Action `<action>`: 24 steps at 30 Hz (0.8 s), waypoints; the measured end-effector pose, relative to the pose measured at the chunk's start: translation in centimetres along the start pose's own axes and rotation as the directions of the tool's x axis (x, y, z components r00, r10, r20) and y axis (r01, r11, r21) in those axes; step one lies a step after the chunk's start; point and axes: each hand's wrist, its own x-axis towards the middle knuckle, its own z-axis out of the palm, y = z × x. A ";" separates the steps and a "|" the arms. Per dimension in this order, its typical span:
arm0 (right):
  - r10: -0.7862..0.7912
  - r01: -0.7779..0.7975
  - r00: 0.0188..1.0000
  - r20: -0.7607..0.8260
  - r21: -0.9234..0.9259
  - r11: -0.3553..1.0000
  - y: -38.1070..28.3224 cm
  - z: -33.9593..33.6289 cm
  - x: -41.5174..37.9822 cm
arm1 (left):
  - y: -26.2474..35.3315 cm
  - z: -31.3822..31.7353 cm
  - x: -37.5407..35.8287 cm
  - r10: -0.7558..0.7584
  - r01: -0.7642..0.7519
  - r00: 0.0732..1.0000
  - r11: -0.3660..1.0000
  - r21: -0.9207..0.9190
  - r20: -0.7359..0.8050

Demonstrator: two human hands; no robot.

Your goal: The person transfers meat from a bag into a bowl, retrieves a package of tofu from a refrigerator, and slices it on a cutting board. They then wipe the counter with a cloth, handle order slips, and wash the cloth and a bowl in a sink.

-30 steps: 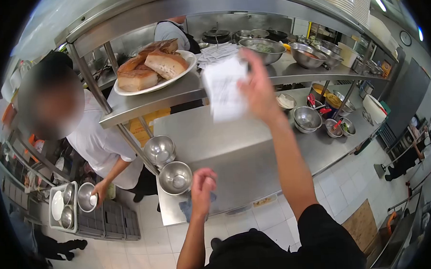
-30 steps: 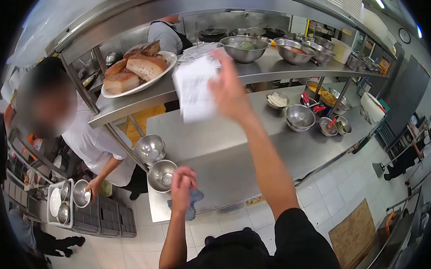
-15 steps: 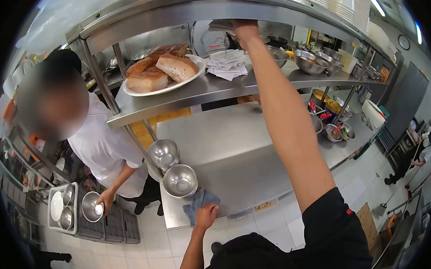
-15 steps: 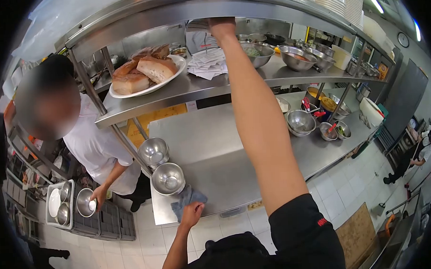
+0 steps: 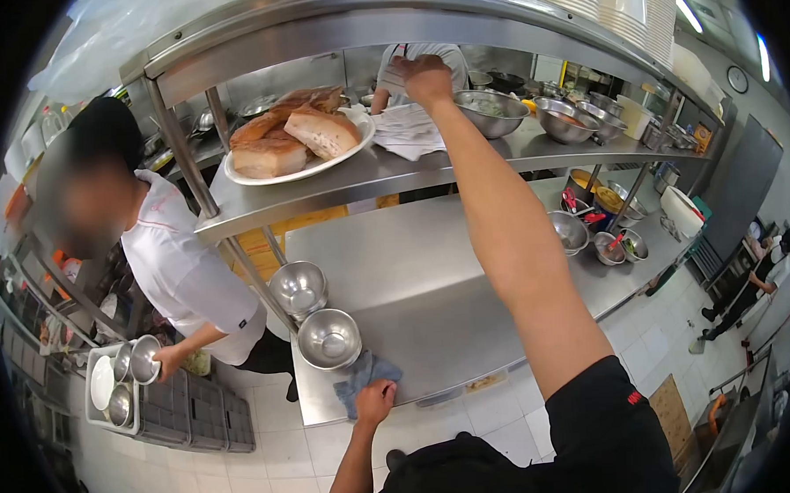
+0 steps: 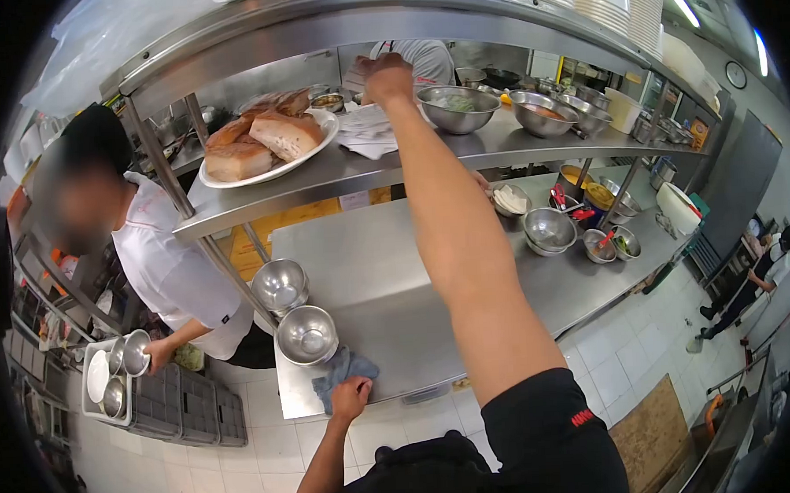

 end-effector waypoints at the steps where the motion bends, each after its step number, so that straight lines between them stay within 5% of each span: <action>1: -0.113 0.115 0.993 0.019 -0.140 0.984 1.1 1.5 1.2 | 0.1 0.1 0.0 0.011 -0.010 1.000 1.000 0.013 -0.020; 2: -0.097 0.099 0.995 0.020 -0.191 0.977 2.0 3.0 2.1 | 0.0 0.2 -0.1 0.020 -0.019 0.999 0.999 0.027 -0.037; 5: 0.188 -0.173 0.980 -0.069 0.180 0.968 -2.3 -0.8 -2.3 | -0.3 0.2 0.0 0.037 -0.037 0.998 0.999 0.003 -0.049; 6: 0.016 0.005 0.989 0.144 -0.140 0.990 0.1 1.5 -3.8 | -0.3 0.5 -0.2 0.039 -0.040 0.998 0.999 -0.018 -0.047; 9: 0.277 -0.292 0.947 0.164 0.081 0.953 -3.5 -1.8 -5.8 | -0.9 0.7 -0.3 0.093 -0.094 0.993 0.996 -0.008 -0.077; 12: 0.350 -0.369 0.919 0.183 0.083 0.926 -4.3 -2.9 -6.0 | -0.9 0.8 -0.4 0.111 -0.111 0.990 0.994 -0.001 -0.085; 19: 0.345 -0.339 0.830 0.439 -0.094 0.936 -4.6 -6.5 -5.4 | -1.1 0.9 -0.4 0.108 -0.115 0.990 0.991 -0.065 -0.095; 24: 0.348 -0.353 0.886 0.307 -0.042 0.935 0.7 -5.2 -4.4 | -1.9 1.3 -0.5 0.111 -0.118 0.986 0.991 -0.054 -0.122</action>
